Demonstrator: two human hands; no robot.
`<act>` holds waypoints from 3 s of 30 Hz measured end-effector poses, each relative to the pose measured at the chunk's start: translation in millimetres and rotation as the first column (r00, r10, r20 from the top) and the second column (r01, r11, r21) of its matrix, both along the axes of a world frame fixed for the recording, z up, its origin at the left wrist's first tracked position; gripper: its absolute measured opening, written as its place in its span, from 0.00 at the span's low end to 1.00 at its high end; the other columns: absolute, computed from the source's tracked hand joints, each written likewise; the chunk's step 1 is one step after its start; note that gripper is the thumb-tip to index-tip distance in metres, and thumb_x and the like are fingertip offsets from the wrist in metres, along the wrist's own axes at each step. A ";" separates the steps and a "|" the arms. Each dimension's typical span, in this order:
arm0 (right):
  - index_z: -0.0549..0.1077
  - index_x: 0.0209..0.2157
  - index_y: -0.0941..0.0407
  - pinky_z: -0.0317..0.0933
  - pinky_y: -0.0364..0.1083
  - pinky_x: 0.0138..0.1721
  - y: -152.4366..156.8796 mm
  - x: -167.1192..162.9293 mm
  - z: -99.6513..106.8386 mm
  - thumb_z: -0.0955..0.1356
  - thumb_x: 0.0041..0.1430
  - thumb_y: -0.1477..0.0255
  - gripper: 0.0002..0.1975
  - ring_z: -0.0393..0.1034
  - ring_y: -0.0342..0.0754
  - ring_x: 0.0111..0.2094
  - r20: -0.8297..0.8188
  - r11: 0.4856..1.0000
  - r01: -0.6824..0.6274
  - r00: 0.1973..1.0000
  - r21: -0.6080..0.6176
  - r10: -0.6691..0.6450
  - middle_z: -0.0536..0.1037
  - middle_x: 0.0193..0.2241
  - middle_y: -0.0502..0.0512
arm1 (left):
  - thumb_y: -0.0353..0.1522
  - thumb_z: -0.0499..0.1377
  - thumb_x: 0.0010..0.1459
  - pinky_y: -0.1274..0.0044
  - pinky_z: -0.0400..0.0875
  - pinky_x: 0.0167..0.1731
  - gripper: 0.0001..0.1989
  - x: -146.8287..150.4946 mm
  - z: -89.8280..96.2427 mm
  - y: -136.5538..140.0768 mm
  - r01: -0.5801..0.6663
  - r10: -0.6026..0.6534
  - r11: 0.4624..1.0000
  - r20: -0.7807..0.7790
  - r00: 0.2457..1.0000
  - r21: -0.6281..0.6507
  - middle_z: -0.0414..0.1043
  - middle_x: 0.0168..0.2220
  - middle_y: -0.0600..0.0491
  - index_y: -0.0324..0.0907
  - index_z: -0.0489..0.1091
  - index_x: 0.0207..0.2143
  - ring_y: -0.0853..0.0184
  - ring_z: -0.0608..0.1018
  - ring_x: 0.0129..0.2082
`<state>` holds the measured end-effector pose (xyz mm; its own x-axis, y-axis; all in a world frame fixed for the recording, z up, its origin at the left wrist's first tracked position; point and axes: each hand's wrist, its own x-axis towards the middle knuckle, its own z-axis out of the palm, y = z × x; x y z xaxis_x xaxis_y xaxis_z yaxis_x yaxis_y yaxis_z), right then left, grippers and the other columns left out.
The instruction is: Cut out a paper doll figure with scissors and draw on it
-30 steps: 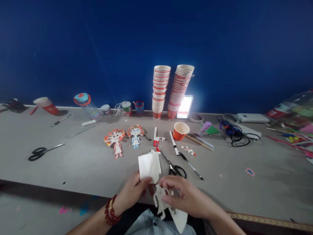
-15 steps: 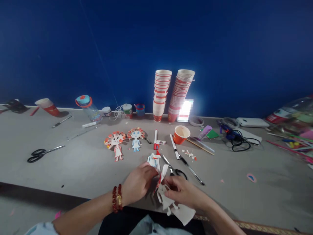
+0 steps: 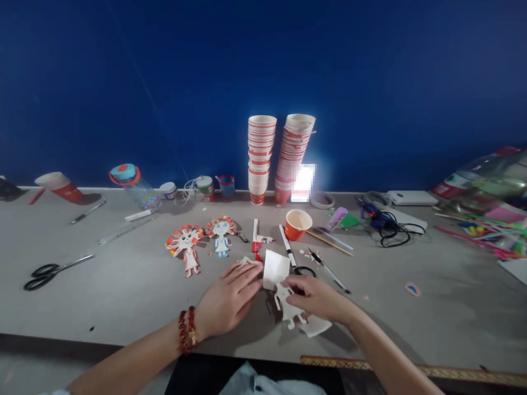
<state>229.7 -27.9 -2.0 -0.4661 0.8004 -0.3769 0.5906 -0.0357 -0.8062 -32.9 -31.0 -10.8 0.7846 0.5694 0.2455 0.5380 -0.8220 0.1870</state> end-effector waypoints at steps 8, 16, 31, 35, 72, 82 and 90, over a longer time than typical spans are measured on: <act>0.71 0.31 0.56 0.59 0.36 0.19 -1.5 -1.7 -8.6 0.67 0.54 0.70 0.04 0.61 0.40 0.22 -0.070 0.999 -0.046 0.997 -0.005 0.045 0.61 0.22 0.45 | 0.37 0.52 0.65 0.58 0.44 0.65 0.23 17.0 -24.8 2.7 0.090 -0.091 0.996 -0.138 0.986 -0.012 0.62 0.62 0.45 0.39 0.59 0.60 0.58 0.59 0.64; 0.61 0.27 0.55 0.58 0.38 0.15 2.5 -15.4 -38.5 0.68 0.53 0.58 0.16 0.62 0.38 0.14 -0.299 0.972 0.183 0.929 -0.145 -0.219 0.64 0.18 0.42 | 0.41 0.54 0.62 0.58 0.45 0.65 0.25 10.7 -14.0 -31.7 0.085 -0.096 0.988 -0.084 0.992 -0.132 0.66 0.58 0.44 0.38 0.61 0.58 0.57 0.64 0.61; 0.65 0.39 0.53 0.54 0.39 0.24 4.2 -31.7 -15.2 0.66 0.54 0.73 0.09 0.66 0.40 0.19 0.132 0.980 0.115 0.982 0.161 -0.137 0.71 0.21 0.41 | 0.30 0.56 0.58 0.60 0.62 0.58 0.19 9.3 -16.4 -34.5 -0.046 0.056 0.983 0.048 0.997 -0.179 0.59 0.58 0.40 0.40 0.63 0.53 0.53 0.63 0.59; 0.65 0.40 0.53 0.52 0.39 0.24 3.9 -35.1 -14.4 0.66 0.55 0.74 0.09 0.68 0.40 0.19 0.204 0.975 0.087 0.970 0.203 -0.129 0.73 0.23 0.42 | 0.33 0.57 0.58 0.57 0.55 0.62 0.28 13.3 -18.3 -28.0 0.015 -0.018 0.986 -0.017 1.000 -0.164 0.54 0.64 0.42 0.41 0.58 0.60 0.52 0.57 0.64; 0.69 0.39 0.53 0.50 0.42 0.27 -11.3 -20.8 -22.2 0.64 0.59 0.69 0.06 0.71 0.48 0.28 0.375 0.908 -0.032 0.916 0.417 -0.140 0.77 0.24 0.48 | 0.36 0.57 0.60 0.57 0.56 0.61 0.27 13.6 -31.1 -26.7 0.001 -0.003 0.987 -0.012 1.000 -0.159 0.56 0.65 0.44 0.43 0.59 0.61 0.54 0.58 0.65; 0.70 0.40 0.51 0.52 0.42 0.28 -15.3 -14.7 -23.1 0.65 0.59 0.68 0.07 0.71 0.48 0.29 0.361 0.906 -0.050 0.925 0.421 -0.117 0.77 0.27 0.49 | 0.35 0.56 0.61 0.57 0.56 0.62 0.24 15.2 -27.5 -26.3 0.006 -0.010 0.985 -0.022 1.000 -0.171 0.57 0.64 0.42 0.42 0.60 0.60 0.54 0.58 0.65; 0.71 0.41 0.51 0.52 0.42 0.28 -15.2 -14.7 -22.6 0.65 0.59 0.68 0.08 0.71 0.48 0.29 0.371 0.913 -0.049 0.921 0.404 -0.115 0.77 0.27 0.50 | 0.32 0.58 0.59 0.56 0.60 0.59 0.24 13.9 -26.1 -26.7 -0.053 0.049 0.982 -0.029 0.998 -0.181 0.52 0.64 0.40 0.44 0.61 0.59 0.52 0.60 0.62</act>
<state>215.0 -43.1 -24.6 -0.3230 0.9319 -0.1648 0.8569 0.2141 -0.4690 -19.0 -57.8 -37.0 0.7580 0.6421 0.1152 0.5844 -0.7468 0.3174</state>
